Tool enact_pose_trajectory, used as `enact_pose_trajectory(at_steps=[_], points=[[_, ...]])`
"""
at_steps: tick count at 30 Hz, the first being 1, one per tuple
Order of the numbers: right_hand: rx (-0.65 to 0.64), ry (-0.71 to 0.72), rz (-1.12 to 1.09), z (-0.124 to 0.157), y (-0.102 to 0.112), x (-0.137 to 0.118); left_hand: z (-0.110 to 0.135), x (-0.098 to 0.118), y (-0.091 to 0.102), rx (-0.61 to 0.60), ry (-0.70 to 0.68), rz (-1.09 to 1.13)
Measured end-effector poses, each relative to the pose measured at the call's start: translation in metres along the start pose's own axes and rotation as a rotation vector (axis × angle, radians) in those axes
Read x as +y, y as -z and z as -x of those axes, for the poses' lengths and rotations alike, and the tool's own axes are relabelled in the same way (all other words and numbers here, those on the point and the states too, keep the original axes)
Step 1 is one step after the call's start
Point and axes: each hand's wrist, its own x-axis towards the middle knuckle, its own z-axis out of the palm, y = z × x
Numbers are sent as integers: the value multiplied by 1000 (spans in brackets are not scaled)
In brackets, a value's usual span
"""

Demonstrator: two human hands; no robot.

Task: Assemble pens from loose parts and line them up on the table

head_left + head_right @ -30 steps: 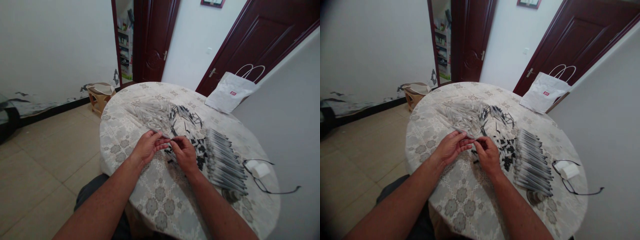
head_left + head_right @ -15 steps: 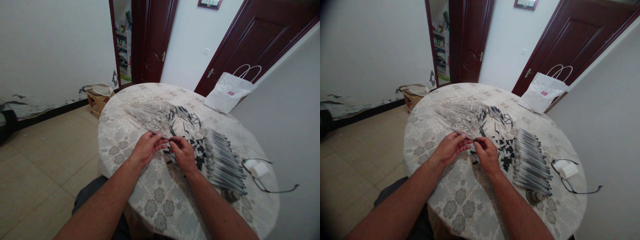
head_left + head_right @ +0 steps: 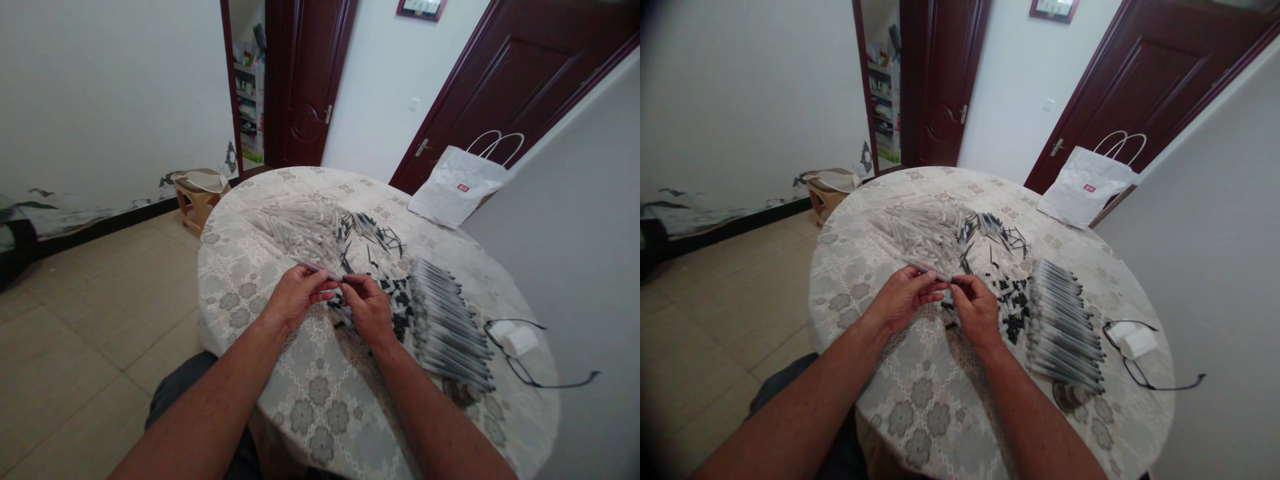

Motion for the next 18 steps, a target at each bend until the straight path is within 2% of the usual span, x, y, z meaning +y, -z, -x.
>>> enact_pose_trajectory(at_steps=[6,11,15,18], points=[[-10,5,84,0,3,-2,1,1,0,-2,-2,-23],[-67,-30,221,1,6,-3,2,1,-2,-12,17,-7],[-79,-58,162,3,7,-3,2,0,-2,-14,21,2],[-59,0,173,5,8,-3,2,1,-2,-8,15,-3]])
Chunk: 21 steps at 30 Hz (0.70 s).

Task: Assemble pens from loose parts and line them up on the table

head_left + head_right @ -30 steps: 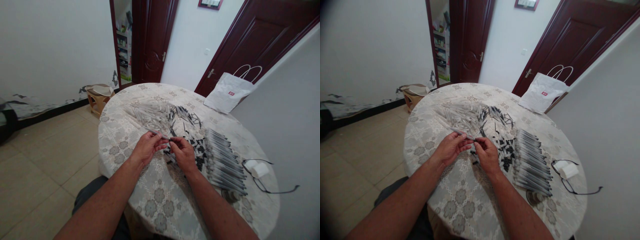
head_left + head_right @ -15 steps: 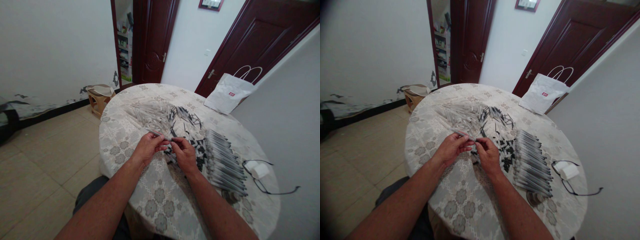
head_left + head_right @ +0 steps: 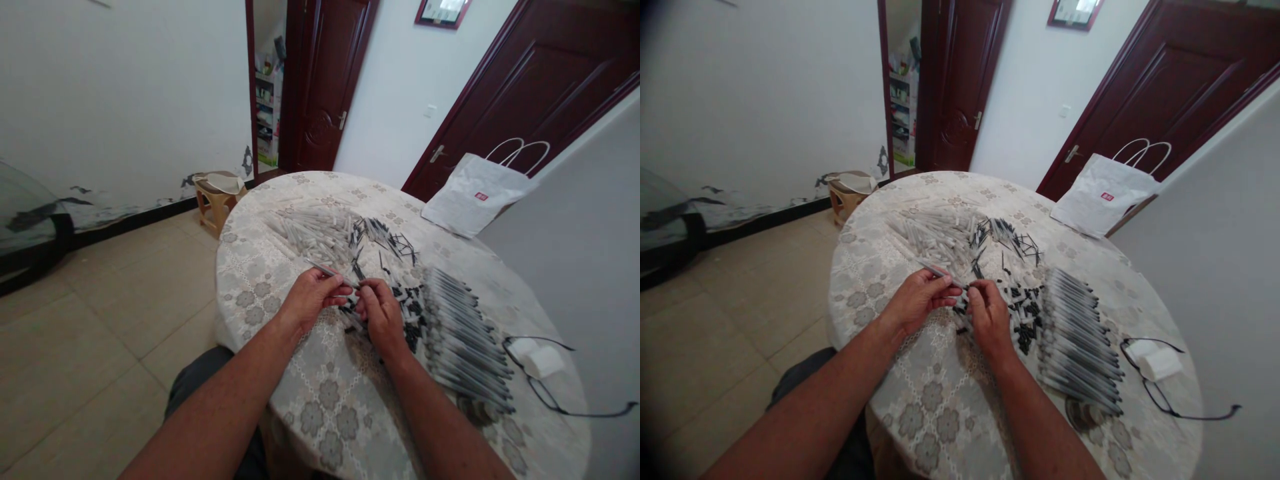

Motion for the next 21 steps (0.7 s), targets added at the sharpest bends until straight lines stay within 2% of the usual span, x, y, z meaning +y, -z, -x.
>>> enact_pose_trajectory(at_steps=[3,7,11,15,21], points=[[13,60,81,1,1,0,1,1,0,0,-2,-6],[-32,70,159,1,0,-3,2,0,-1,-1,7,-2],[-69,53,97,1,-1,-5,1,-1,-2,-22,24,2],[-19,19,-5,1,1,-2,0,0,0,-5,10,-6],[-8,99,132,0,2,-2,1,1,0,-15,7,-18]])
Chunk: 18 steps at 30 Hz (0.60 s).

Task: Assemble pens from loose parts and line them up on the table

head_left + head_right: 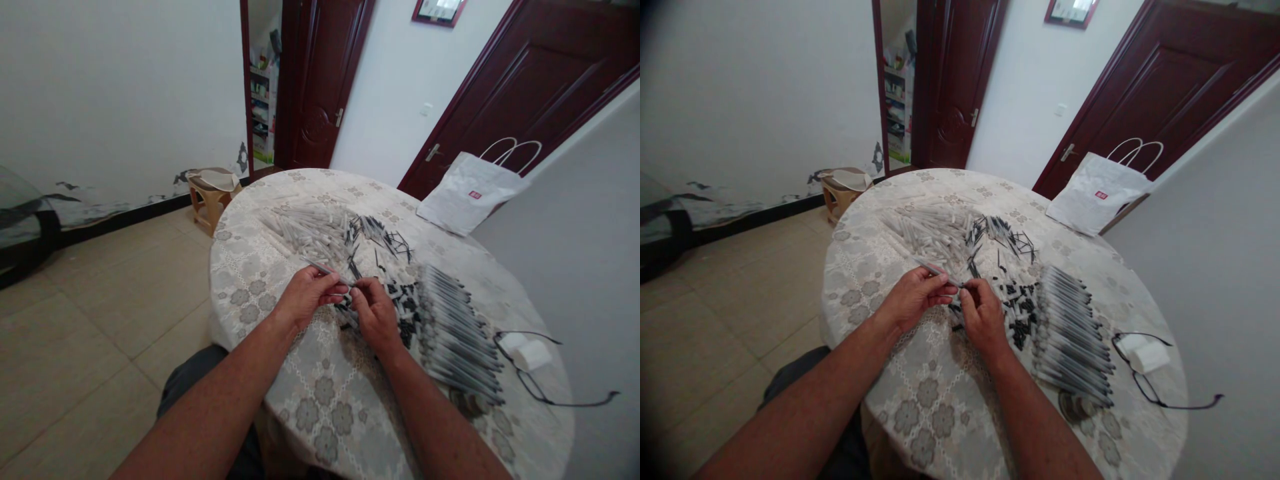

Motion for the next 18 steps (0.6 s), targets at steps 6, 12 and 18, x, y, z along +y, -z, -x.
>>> enact_pose_trajectory(at_steps=[6,12,18], points=[[-69,-32,-30,1,-2,-2,1,1,-2,-10,19,-5],[-6,-5,-49,1,2,1,-1,0,1,-3,-7,-10],[-55,39,61,0,2,-4,-1,-3,1,-28,17,-22]])
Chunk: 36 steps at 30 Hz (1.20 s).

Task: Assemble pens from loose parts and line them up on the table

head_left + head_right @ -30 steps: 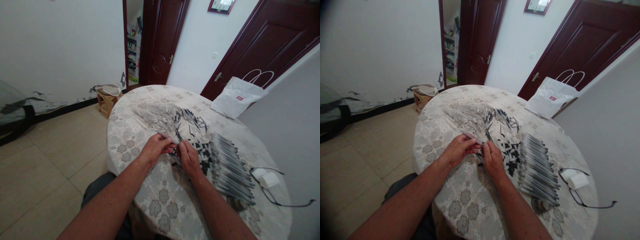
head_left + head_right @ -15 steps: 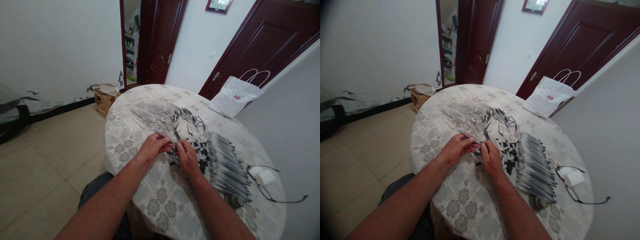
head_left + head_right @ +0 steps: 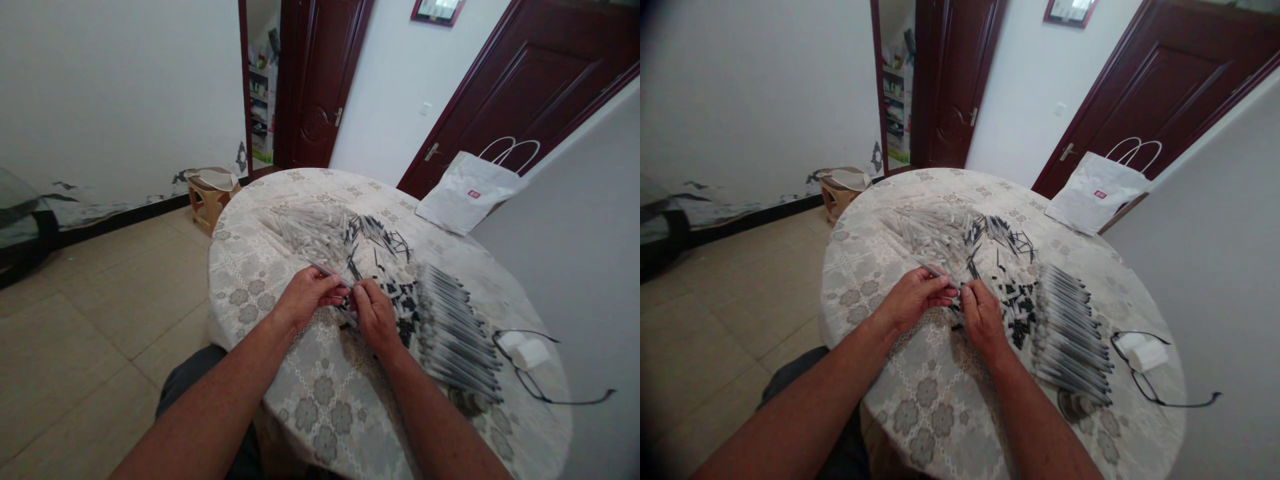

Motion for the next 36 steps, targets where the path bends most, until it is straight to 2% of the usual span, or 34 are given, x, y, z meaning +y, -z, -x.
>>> enact_pose_trajectory(at_steps=[3,6,9,13,20,24,28,32,36], points=[[-29,-29,-50,0,-1,0,1,1,-1,-1,2,-8],[2,-57,-105,0,-1,2,1,3,-2,11,-6,-6],[31,-30,-64,0,1,2,1,2,-2,22,-13,0],[7,0,9,0,2,-1,1,1,-1,7,-6,1],[-46,-80,-132,1,-1,0,1,2,-3,10,5,-18],[2,-36,-72,1,2,-2,0,2,-1,8,-10,-27],[-47,-29,-87,1,3,-4,0,2,0,10,2,-52],[-67,-31,-105,0,2,-4,3,6,-1,2,-29,-172],[-51,27,-2,0,4,-7,5,19,4,-49,-41,-380]])
